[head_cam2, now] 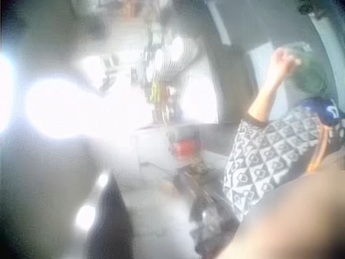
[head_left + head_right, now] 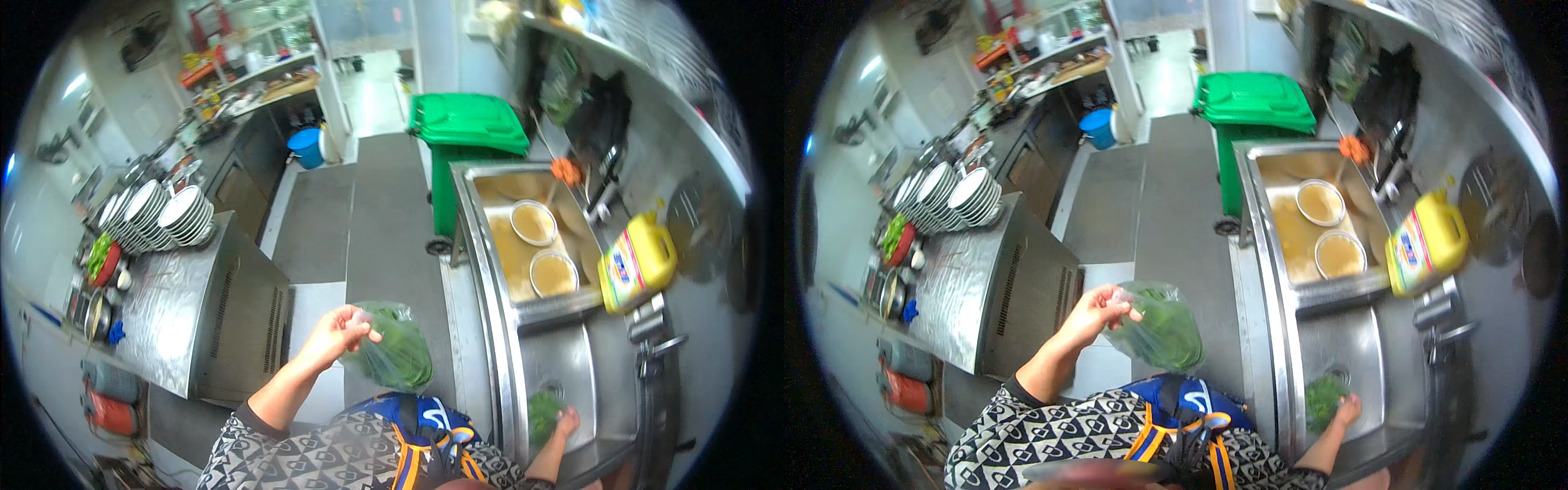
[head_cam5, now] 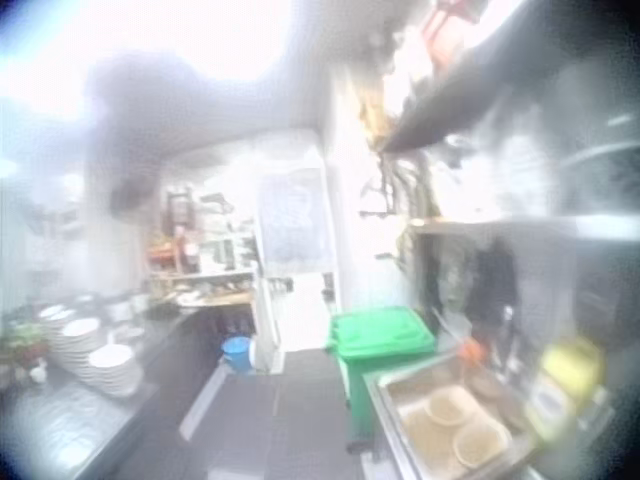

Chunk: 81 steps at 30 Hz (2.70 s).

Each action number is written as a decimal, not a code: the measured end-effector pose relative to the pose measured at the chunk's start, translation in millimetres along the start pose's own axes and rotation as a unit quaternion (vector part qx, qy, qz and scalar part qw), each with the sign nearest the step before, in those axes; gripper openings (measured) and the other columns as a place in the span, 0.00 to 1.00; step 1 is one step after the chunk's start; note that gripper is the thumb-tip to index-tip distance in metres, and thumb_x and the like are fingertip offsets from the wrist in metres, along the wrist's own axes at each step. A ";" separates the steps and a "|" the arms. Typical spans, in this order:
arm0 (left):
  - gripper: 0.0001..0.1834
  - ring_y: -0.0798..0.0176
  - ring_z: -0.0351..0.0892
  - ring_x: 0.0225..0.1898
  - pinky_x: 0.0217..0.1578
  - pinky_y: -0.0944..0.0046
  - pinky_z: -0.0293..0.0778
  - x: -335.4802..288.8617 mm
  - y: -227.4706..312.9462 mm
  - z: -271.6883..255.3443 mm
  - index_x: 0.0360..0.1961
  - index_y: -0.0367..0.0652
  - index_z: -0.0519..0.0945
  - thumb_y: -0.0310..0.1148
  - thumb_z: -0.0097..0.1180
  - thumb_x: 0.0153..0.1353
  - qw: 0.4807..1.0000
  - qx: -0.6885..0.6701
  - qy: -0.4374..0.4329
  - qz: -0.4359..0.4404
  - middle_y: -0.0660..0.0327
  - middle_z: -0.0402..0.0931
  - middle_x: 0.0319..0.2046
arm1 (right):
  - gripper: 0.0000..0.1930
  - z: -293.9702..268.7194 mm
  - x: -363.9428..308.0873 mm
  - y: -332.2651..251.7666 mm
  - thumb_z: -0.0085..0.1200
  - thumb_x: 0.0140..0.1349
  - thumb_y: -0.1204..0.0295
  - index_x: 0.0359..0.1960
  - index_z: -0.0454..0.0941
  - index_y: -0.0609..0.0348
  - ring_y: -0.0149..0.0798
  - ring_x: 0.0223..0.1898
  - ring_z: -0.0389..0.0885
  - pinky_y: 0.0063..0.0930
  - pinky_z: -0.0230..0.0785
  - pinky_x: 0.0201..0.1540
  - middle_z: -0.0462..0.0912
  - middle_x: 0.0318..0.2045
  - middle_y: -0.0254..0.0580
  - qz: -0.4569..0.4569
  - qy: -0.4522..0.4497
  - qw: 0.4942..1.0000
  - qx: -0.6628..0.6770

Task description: The person gathers leafy green vegetables from a colander in the sink, places them into a clear plastic bag, and then walks to a refrigerator to store the bag. The person handles the vegetables by hand and uses a plastic bag for packaging.

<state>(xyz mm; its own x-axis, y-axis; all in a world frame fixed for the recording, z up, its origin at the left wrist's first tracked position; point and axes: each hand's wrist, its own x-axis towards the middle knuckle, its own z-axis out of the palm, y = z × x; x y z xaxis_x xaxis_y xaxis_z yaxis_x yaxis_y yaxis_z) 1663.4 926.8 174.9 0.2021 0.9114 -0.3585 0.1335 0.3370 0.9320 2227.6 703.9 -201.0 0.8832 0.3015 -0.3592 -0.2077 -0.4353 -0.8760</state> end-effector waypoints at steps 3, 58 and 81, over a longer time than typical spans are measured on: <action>0.06 0.76 0.66 0.19 0.22 0.76 0.64 -15.0 -7.4 -7.0 0.36 0.39 0.73 0.28 0.51 0.58 0.998 -0.019 0.043 0.036 0.59 0.80 0.29 | 0.08 -23.2 -4.8 -44.0 0.48 0.55 0.77 0.36 0.77 0.62 0.27 0.23 0.68 0.17 0.60 0.27 0.76 0.28 0.36 -0.098 0.064 0.992 0.046; 0.20 0.64 0.74 0.42 0.44 0.64 0.70 608.0 108.9 -412.4 0.46 0.36 0.73 0.33 0.55 0.51 0.969 0.023 0.137 0.204 0.54 0.75 0.40 | 0.05 975.3 -463.2 -601.8 0.49 0.51 0.74 0.30 0.73 0.60 0.53 0.29 0.77 0.41 0.68 0.33 0.78 0.24 0.50 -0.530 -0.728 0.435 -0.015; 0.08 0.43 0.75 0.30 0.28 0.51 0.71 1047.4 348.1 -614.7 0.32 0.42 0.77 0.26 0.50 0.50 0.842 0.458 0.010 0.285 0.49 0.76 0.26 | 0.38 1438.4 -334.0 -762.0 0.65 0.38 0.50 0.54 0.69 0.47 0.55 0.64 0.51 0.55 0.40 0.63 0.60 0.60 0.52 -0.586 -0.581 0.546 -0.146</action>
<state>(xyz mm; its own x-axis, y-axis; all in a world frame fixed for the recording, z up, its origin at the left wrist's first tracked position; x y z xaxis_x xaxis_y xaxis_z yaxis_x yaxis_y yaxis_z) 1325.2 2143.9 156.8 0.4722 0.8699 0.1426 0.7136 -0.4722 0.5174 1486.1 2155.1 123.5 -0.5604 0.7789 0.2814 0.4394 0.5677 -0.6962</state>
